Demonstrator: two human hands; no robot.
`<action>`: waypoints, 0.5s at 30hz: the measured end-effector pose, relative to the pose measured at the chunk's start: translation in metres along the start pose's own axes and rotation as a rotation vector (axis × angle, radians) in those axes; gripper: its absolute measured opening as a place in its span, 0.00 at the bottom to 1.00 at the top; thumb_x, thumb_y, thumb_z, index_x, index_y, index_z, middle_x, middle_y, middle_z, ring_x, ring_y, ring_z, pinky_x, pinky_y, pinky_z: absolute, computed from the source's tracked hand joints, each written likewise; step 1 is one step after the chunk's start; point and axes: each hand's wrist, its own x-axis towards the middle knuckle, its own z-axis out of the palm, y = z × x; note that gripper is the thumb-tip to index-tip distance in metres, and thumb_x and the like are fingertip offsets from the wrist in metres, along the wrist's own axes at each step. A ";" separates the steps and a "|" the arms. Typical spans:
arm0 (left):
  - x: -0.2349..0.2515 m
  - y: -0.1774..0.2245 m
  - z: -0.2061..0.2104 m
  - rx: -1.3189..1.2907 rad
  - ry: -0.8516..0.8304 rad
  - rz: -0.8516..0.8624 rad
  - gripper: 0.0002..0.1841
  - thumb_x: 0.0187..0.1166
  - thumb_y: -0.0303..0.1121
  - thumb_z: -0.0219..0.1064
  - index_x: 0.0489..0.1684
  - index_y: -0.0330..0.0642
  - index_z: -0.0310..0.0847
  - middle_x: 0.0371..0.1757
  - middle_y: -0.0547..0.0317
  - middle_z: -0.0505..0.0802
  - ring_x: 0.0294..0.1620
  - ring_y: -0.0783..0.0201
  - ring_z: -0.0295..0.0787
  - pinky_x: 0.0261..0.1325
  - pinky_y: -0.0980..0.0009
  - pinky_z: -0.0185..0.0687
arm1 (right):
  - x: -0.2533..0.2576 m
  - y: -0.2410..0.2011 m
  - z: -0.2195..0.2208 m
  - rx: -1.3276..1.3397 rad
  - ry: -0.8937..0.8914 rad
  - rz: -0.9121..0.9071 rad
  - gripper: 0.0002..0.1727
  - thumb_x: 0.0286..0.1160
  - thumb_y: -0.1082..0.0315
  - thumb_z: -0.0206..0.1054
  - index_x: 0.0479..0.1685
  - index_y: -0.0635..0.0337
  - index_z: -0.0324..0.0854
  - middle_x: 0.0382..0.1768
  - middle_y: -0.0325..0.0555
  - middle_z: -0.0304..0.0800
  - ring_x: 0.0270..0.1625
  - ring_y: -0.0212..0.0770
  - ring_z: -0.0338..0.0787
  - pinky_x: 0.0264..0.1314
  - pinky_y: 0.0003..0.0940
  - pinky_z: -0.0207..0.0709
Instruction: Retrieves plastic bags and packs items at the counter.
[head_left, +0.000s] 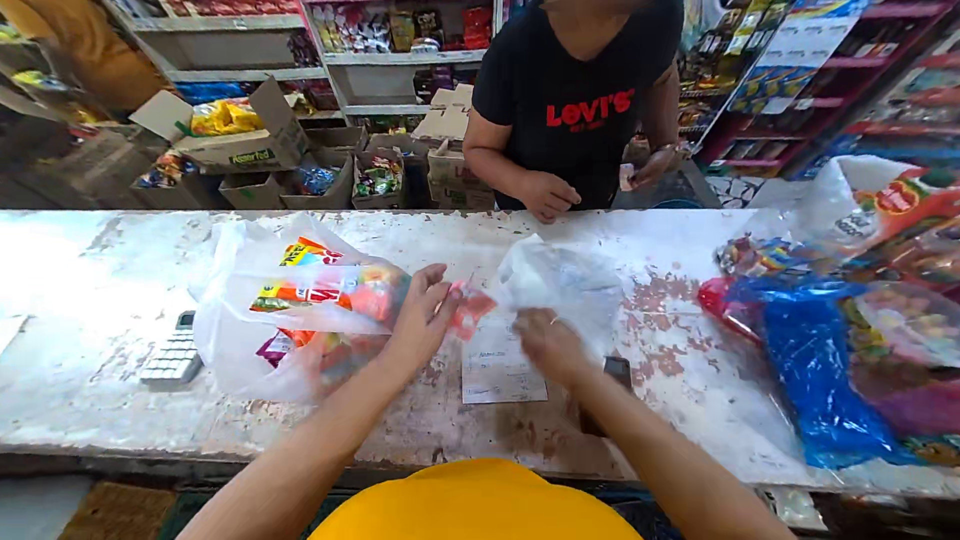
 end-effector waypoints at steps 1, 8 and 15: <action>-0.016 -0.003 -0.003 -0.013 0.035 0.021 0.19 0.89 0.38 0.54 0.52 0.30 0.87 0.77 0.39 0.78 0.76 0.55 0.77 0.76 0.57 0.77 | -0.008 -0.013 0.019 0.008 0.056 -0.209 0.13 0.78 0.72 0.63 0.55 0.63 0.90 0.56 0.60 0.93 0.62 0.61 0.92 0.63 0.62 0.84; -0.108 -0.016 0.005 -0.508 -0.079 -0.018 0.14 0.80 0.24 0.47 0.34 0.39 0.81 0.30 0.73 0.86 0.32 0.84 0.81 0.41 0.82 0.81 | 0.062 -0.027 0.036 0.171 -0.389 0.242 0.30 0.89 0.69 0.50 0.91 0.65 0.58 0.88 0.66 0.61 0.92 0.64 0.59 0.91 0.60 0.54; -0.139 -0.039 0.003 -0.382 -0.234 -0.324 0.13 0.80 0.45 0.64 0.37 0.44 0.82 0.21 0.76 0.74 0.19 0.84 0.65 0.25 0.84 0.63 | 0.107 -0.002 0.041 0.168 -0.393 0.405 0.38 0.84 0.51 0.65 0.87 0.67 0.63 0.87 0.65 0.63 0.89 0.63 0.65 0.89 0.60 0.56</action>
